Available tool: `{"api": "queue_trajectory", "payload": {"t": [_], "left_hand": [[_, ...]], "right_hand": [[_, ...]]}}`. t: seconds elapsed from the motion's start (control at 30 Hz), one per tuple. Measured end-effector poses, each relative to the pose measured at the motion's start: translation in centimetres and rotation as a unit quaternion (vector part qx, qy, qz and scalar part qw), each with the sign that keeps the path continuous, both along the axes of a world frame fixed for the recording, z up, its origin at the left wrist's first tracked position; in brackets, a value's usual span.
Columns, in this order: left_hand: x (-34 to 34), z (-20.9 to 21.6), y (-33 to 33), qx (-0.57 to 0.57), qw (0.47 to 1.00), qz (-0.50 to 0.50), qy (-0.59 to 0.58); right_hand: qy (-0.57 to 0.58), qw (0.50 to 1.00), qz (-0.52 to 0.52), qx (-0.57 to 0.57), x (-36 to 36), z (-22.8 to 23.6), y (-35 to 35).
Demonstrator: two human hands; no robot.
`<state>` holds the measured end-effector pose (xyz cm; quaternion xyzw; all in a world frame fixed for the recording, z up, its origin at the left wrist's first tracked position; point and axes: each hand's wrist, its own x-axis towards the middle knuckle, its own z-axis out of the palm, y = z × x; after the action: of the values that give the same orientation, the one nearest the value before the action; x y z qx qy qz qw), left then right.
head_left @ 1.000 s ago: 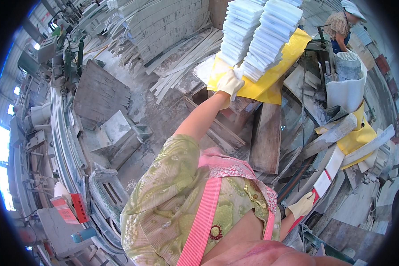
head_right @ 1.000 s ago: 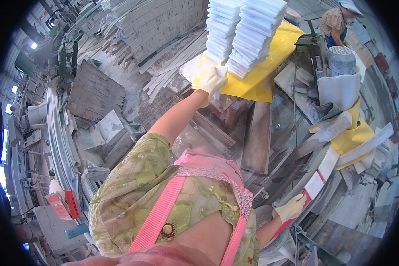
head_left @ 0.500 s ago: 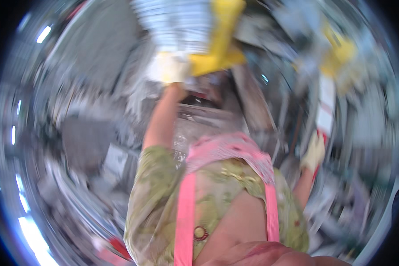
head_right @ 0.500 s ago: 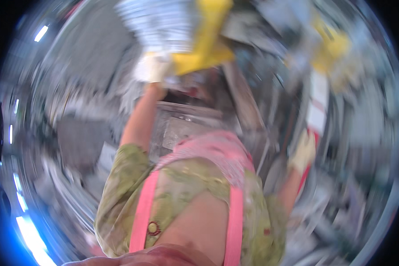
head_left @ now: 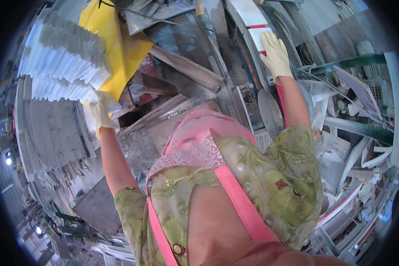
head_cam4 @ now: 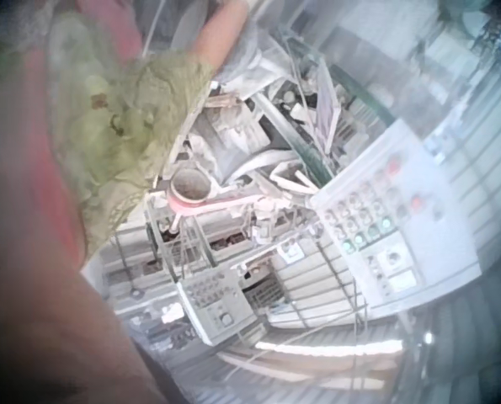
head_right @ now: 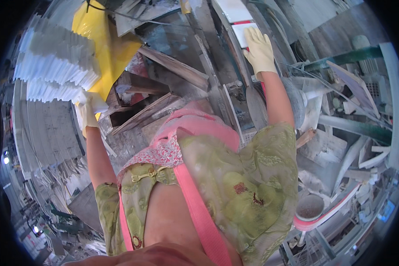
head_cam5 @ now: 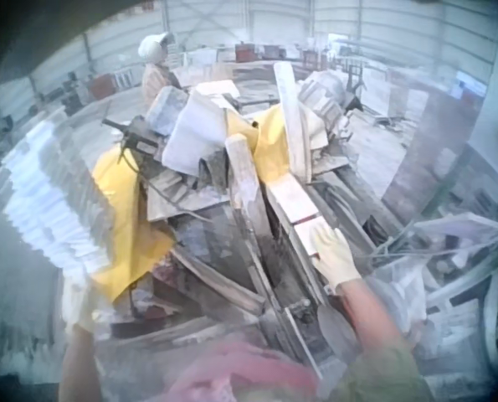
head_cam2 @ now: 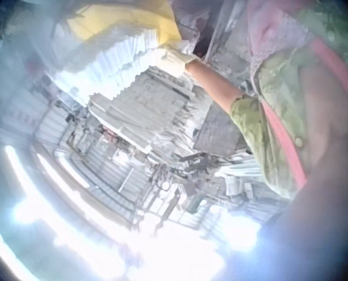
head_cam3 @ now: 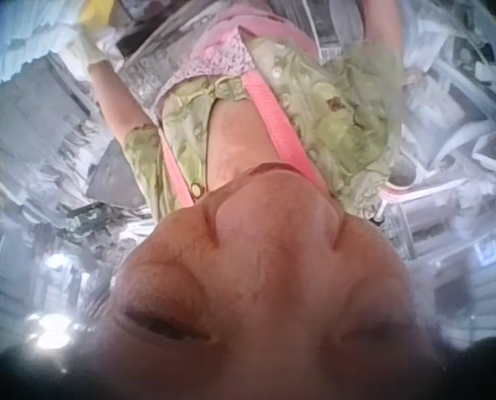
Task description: The person picks up white rectangular boards from a cluttered pile and stacks them neatly on a yellow platform. They repeatedly lift, align, and place the boards, occasionally moving other debris aside to access more boards.
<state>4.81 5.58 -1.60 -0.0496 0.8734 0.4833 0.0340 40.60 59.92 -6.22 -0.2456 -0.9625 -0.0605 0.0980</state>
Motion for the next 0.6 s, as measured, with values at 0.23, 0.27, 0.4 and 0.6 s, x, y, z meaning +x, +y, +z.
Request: {"api": "queue_trajectory", "payload": {"t": [0.23,0.27,0.4,0.6], "left_hand": [[0.9,-0.4,-0.3,0.043,0.998,0.037,-0.007],[1.0,-0.6,-0.3,0.037,0.998,0.051,0.009],[0.1,-1.3,-0.1,0.119,0.993,-0.002,0.018],[0.7,0.4,0.6,-0.171,0.98,0.098,0.04]], "right_hand": [[-0.079,0.994,-0.036,0.071,-4.2,-0.4,0.5],[-0.045,0.998,-0.04,0.022,-4.2,0.4,0.5],[0.022,0.978,0.132,0.157,-3.4,4.4,1.2],[-0.043,0.994,0.101,-0.02,-8.1,3.8,3.2]]}}
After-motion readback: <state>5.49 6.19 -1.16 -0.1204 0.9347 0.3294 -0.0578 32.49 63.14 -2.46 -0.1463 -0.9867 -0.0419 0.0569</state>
